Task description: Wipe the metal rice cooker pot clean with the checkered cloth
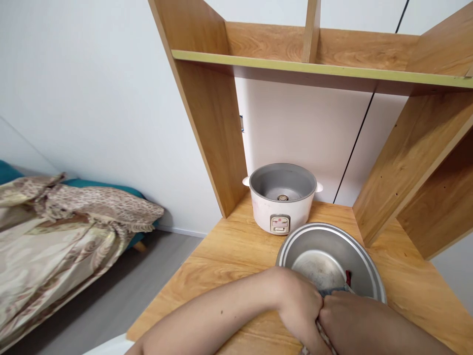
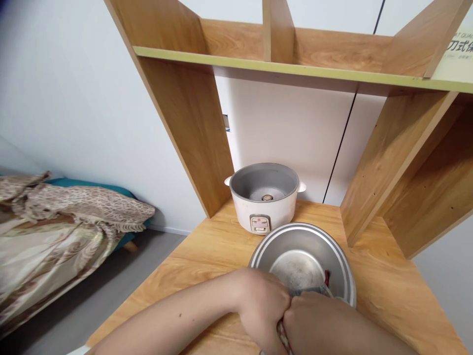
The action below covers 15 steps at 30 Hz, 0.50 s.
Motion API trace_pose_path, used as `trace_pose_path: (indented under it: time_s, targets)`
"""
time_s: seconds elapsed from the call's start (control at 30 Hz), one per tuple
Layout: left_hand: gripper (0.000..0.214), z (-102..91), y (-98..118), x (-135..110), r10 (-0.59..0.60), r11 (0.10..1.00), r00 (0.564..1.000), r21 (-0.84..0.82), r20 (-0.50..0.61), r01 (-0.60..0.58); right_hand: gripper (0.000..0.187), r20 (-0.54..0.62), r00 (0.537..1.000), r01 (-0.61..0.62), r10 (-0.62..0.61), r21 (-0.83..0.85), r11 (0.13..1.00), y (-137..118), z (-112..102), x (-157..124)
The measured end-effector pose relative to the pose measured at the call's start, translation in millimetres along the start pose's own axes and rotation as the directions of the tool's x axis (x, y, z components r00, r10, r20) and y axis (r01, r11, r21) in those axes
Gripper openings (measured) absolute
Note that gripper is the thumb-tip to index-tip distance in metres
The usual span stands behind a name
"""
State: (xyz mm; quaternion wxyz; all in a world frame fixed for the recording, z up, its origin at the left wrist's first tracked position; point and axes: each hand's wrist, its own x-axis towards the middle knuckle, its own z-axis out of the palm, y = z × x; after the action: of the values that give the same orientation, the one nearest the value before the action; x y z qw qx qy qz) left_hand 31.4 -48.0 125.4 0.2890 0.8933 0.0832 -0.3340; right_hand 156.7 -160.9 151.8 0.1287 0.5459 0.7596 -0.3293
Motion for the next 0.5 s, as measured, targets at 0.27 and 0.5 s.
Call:
trace_pose_path:
  time_s: [0.27,0.5]
  targets:
    - [0.061,1.0,-2.2,0.5,0.017,1.000,1.000,-0.017,-0.011,-0.017,0.042,0.046,0.998,-0.041,0.041,0.005,0.999,-2.9,-2.9,1.1]
    - [0.063,0.1,-2.3,0.9,0.012,1.000,1.000,-0.009,0.005,-0.012,0.039,0.008,1.000,-0.012,0.012,0.002,1.000,-3.0,-2.4,1.2]
